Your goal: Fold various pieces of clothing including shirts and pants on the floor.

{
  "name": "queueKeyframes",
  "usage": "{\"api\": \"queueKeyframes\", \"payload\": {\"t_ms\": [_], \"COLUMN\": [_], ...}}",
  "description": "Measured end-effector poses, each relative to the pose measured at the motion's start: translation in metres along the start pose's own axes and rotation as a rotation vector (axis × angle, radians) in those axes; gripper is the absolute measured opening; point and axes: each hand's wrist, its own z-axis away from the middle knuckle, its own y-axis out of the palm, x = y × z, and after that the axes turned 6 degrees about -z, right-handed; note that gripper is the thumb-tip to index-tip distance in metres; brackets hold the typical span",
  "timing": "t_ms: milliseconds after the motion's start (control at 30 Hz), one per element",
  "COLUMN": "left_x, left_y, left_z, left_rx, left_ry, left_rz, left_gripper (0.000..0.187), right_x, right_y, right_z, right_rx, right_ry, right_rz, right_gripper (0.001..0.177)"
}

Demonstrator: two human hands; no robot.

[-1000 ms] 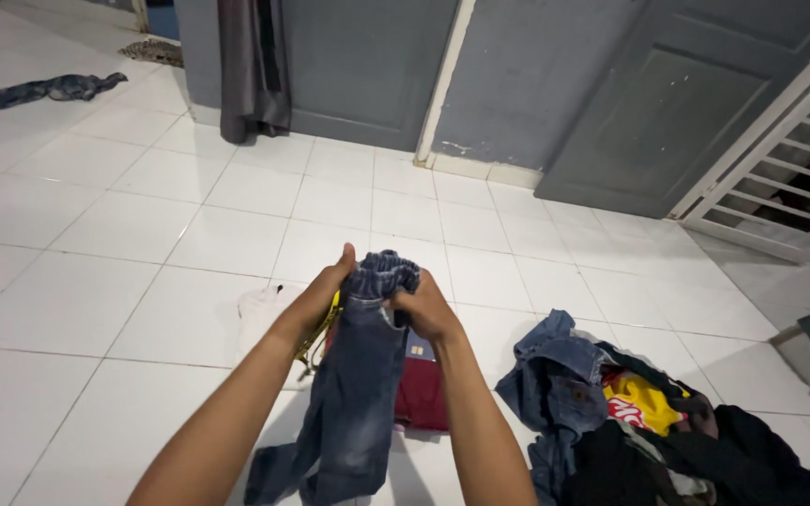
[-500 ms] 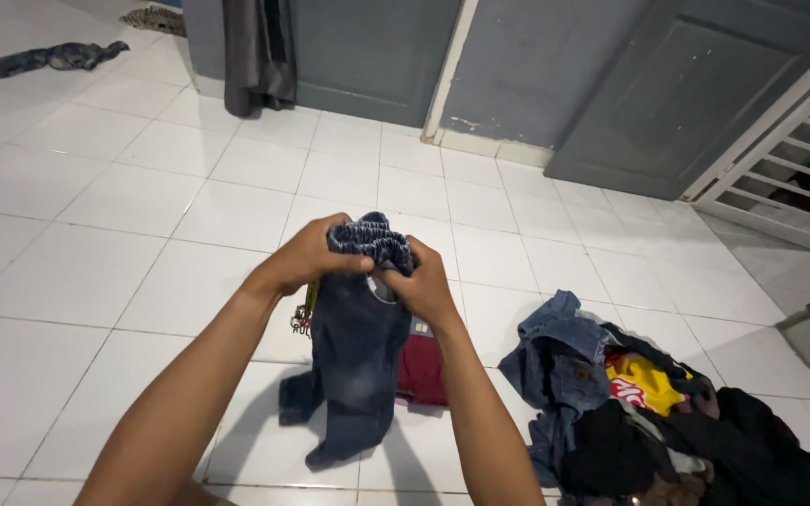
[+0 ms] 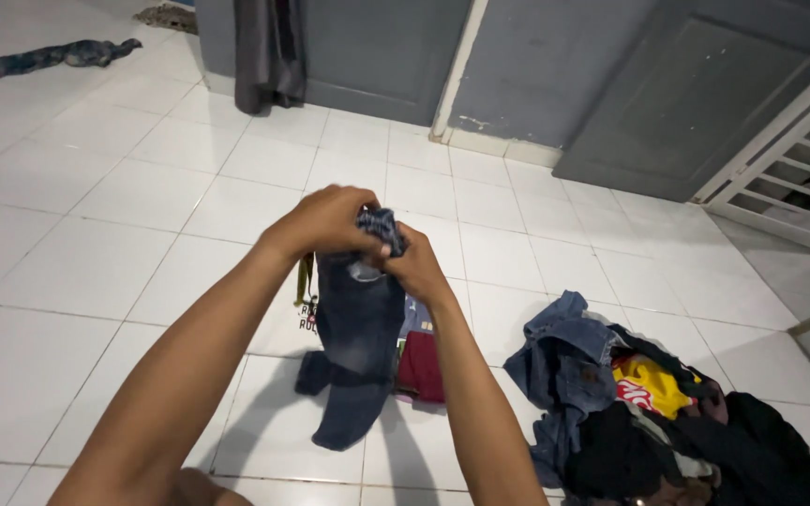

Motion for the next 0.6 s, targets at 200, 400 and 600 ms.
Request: {"api": "queueKeyframes", "payload": {"t_ms": [200, 400, 600], "left_x": [-0.014, -0.024, 0.004], "left_y": [-0.017, -0.059, -0.103], "left_z": [-0.014, -0.025, -0.02], "left_rx": [-0.154, -0.181, -0.272], "left_ry": [-0.061, -0.095, -0.091], "left_rz": [0.047, 0.205, 0.279], "left_gripper": [0.049, 0.046, 0.044], "right_x": [-0.029, -0.088, -0.1], "right_y": [0.006, 0.023, 0.024], "right_z": [0.025, 0.079, 0.116], "right_rx": [-0.075, -0.001, -0.021], "right_ry": [-0.054, 0.284, 0.488], "right_rz": [-0.59, -0.216, -0.174], "right_gripper": [0.064, 0.09, 0.091]}}
